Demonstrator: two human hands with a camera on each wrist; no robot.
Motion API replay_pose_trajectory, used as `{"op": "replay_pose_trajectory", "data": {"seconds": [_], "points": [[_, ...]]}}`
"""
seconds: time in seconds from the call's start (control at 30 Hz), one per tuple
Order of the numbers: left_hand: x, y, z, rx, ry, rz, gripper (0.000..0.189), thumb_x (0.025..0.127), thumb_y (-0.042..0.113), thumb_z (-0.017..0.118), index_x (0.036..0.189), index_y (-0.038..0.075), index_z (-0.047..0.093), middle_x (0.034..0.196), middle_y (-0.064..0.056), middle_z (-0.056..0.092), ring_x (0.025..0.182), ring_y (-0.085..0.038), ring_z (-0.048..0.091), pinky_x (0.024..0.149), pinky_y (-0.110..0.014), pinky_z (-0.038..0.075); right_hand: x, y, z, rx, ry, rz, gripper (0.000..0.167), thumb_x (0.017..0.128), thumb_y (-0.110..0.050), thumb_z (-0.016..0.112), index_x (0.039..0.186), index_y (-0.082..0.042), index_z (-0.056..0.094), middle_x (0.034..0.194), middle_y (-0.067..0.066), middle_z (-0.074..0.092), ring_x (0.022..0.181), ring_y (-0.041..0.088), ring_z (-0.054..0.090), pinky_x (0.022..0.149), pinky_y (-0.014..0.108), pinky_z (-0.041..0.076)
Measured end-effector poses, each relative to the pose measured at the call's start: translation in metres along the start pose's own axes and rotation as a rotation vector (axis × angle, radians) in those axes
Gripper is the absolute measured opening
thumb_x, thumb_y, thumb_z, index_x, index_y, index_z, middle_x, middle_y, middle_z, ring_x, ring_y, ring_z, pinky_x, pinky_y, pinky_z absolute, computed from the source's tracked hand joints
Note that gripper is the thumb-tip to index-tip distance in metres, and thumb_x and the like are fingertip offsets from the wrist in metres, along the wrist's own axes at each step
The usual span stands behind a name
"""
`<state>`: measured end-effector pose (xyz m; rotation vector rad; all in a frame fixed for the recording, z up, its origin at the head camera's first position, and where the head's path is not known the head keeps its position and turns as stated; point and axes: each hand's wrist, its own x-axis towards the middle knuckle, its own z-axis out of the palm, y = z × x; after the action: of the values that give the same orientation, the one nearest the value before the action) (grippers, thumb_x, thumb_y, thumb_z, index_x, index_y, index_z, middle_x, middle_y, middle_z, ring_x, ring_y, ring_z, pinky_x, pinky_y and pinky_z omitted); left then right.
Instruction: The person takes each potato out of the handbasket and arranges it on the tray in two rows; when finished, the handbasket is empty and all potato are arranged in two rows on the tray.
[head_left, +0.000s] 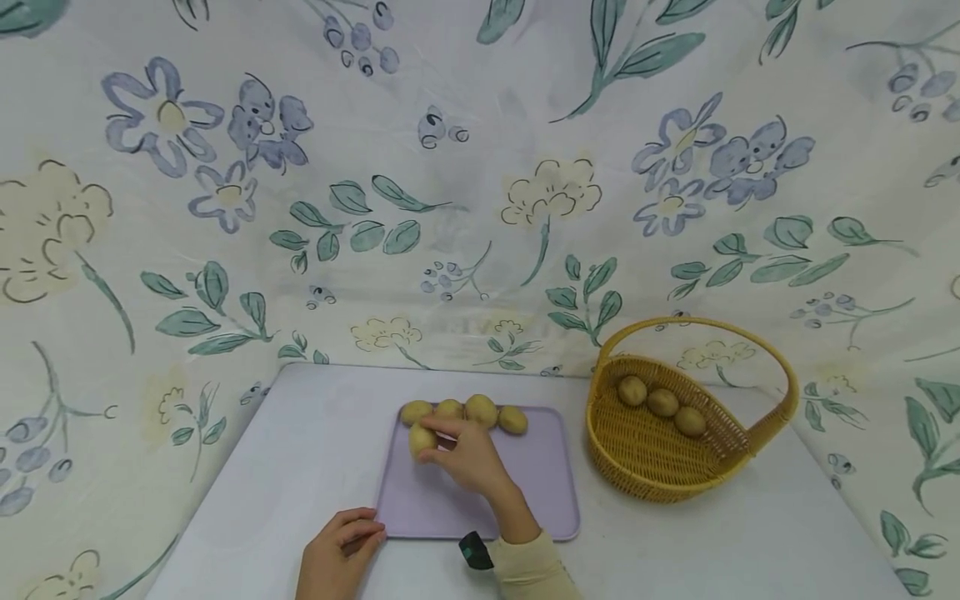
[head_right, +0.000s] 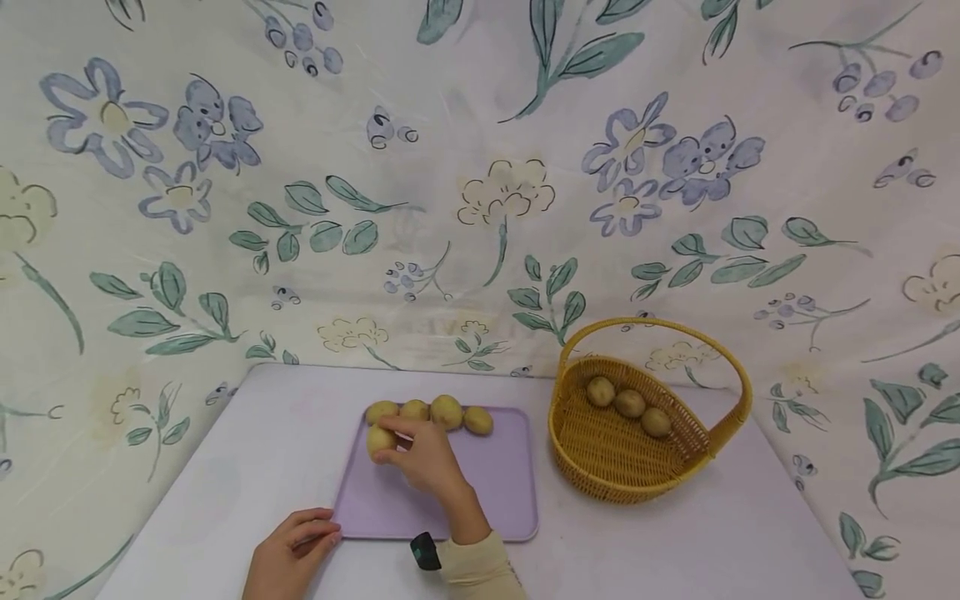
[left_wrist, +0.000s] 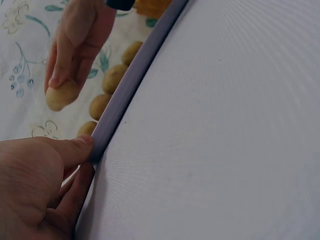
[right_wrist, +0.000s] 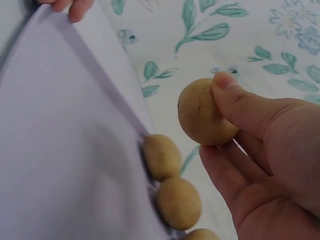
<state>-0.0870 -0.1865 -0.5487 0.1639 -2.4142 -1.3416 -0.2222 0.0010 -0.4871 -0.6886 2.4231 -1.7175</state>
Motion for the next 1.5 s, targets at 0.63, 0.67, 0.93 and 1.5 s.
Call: {"op": "replay_pose_trajectory", "data": {"seconds": [0.63,0.67,0.93,1.5], "points": [[0.0,-0.001,0.0,-0.012,0.013,0.018,0.02,0.075,-0.006,0.085,0.08,0.013,0.079,0.101,-0.004,0.073,0.087,0.008,0.065,0.071,-0.009,0.06,0.012,0.015,0.034,-0.031,0.098,0.033,0.045,0.079,-0.005,0.086,0.122,-0.004,0.074,0.122,0.011,0.075,0.118,0.024,0.068,0.095,0.018,0.059],[0.0,-0.001,0.0,-0.009,0.01,0.018,0.02,0.075,-0.005,0.085,0.081,0.013,0.079,0.101,-0.004,0.073,0.087,0.008,0.065,0.072,-0.01,0.061,0.012,0.016,0.035,-0.036,0.113,0.034,0.044,0.078,-0.004,0.086,0.121,-0.004,0.074,0.12,0.011,0.075,0.117,0.025,0.069,0.095,0.019,0.06],[0.0,-0.001,0.001,-0.006,-0.005,-0.007,0.018,0.075,-0.004,0.086,0.081,0.011,0.078,0.102,-0.003,0.073,0.086,0.008,0.065,0.072,-0.01,0.061,0.015,0.02,0.043,-0.043,0.18,0.075,0.045,0.076,-0.002,0.087,0.119,-0.003,0.075,0.119,0.011,0.076,0.113,0.024,0.07,0.091,0.019,0.061],[0.001,0.002,0.0,0.003,-0.022,-0.021,0.018,0.076,-0.003,0.086,0.081,0.012,0.078,0.103,-0.005,0.073,0.082,0.005,0.068,0.071,-0.01,0.061,0.015,0.023,0.048,-0.136,0.211,0.1,0.047,0.072,-0.007,0.091,0.117,-0.009,0.077,0.114,0.006,0.078,0.105,0.018,0.073,0.089,0.021,0.063]]}}
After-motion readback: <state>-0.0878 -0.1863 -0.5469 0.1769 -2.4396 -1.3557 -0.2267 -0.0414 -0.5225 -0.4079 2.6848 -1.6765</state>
